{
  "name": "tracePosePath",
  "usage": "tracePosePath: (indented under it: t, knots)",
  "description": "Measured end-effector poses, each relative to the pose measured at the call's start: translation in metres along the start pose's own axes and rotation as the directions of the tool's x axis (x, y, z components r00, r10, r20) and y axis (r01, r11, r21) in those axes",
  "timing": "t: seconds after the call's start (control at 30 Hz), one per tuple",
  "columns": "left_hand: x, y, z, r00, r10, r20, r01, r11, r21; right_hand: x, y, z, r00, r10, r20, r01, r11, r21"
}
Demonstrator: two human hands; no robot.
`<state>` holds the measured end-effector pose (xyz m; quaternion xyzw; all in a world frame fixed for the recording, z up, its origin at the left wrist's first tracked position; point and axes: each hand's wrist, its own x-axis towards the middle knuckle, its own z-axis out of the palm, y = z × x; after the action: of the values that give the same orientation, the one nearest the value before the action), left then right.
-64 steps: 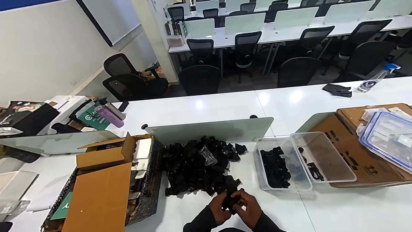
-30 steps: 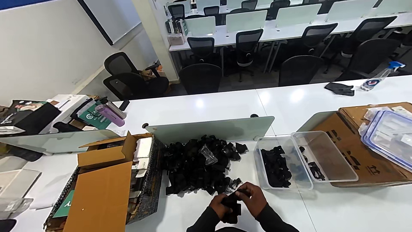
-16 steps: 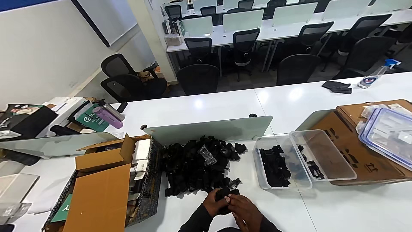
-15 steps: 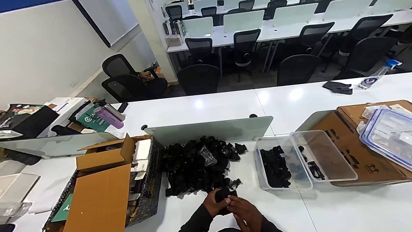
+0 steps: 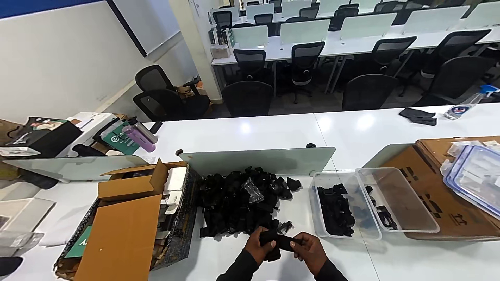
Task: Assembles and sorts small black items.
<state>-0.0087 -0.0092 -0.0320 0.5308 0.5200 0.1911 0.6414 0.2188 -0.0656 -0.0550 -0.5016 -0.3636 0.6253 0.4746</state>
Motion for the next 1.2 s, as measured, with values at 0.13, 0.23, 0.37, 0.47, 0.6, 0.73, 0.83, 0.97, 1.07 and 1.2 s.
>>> tracePosePath:
  t: [0.13, 0.23, 0.37, 0.47, 0.6, 0.73, 0.83, 0.97, 1.07, 1.2]
  knots:
    - [0.0, 0.0, 0.026, 0.988, -0.011, -0.154, 0.032, 0.99, 0.137, -0.005, -0.004, 0.016, 0.985, -0.17, -0.036, 0.157, 0.96, -0.23]
    - [-0.002, -0.003, 0.042, 0.992, 0.044, -0.115, -0.039, 0.998, 0.051, -0.006, 0.001, 0.025, 0.96, -0.279, 0.021, 0.263, 0.876, -0.404]
    - [-0.001, -0.016, 0.043, 1.0, 0.018, -0.009, -0.02, 0.942, -0.336, -0.003, -0.002, 0.02, 0.916, -0.355, 0.187, 0.394, 0.711, -0.583]
    - [0.0, -0.021, 0.041, 0.997, 0.082, 0.007, -0.078, 0.969, -0.233, -0.002, 0.002, 0.014, 0.913, -0.335, 0.233, 0.405, 0.684, -0.606]
    - [0.0, -0.018, 0.041, 0.992, 0.114, 0.062, -0.106, 0.988, -0.113, -0.005, 0.005, 0.007, 0.981, -0.188, -0.044, 0.126, 0.792, -0.597]
    - [0.003, -0.02, 0.044, 0.98, 0.118, 0.163, -0.088, 0.979, -0.182, -0.005, 0.007, -0.005, 0.997, 0.062, 0.04, -0.053, 0.978, -0.202]
    - [0.009, -0.021, 0.049, 0.972, 0.03, 0.235, -0.011, 0.997, -0.082, -0.007, 0.011, -0.013, 0.992, 0.039, 0.119, -0.029, 0.996, -0.085]
    - [0.015, -0.01, 0.061, 0.973, -0.149, 0.176, 0.145, 0.989, 0.033, -0.001, 0.002, -0.032, 0.999, 0.024, 0.029, -0.016, 0.971, -0.24]
    - [0.021, -0.006, 0.059, 0.959, -0.256, 0.118, 0.26, 0.965, -0.021, 0.017, -0.014, -0.064, 0.971, -0.188, -0.147, 0.122, 0.921, -0.371]
    - [0.021, -0.03, 0.035, 0.939, -0.326, 0.112, 0.326, 0.945, 0.018, 0.052, -0.047, -0.134, 0.886, -0.27, -0.377, -0.031, 0.776, -0.63]
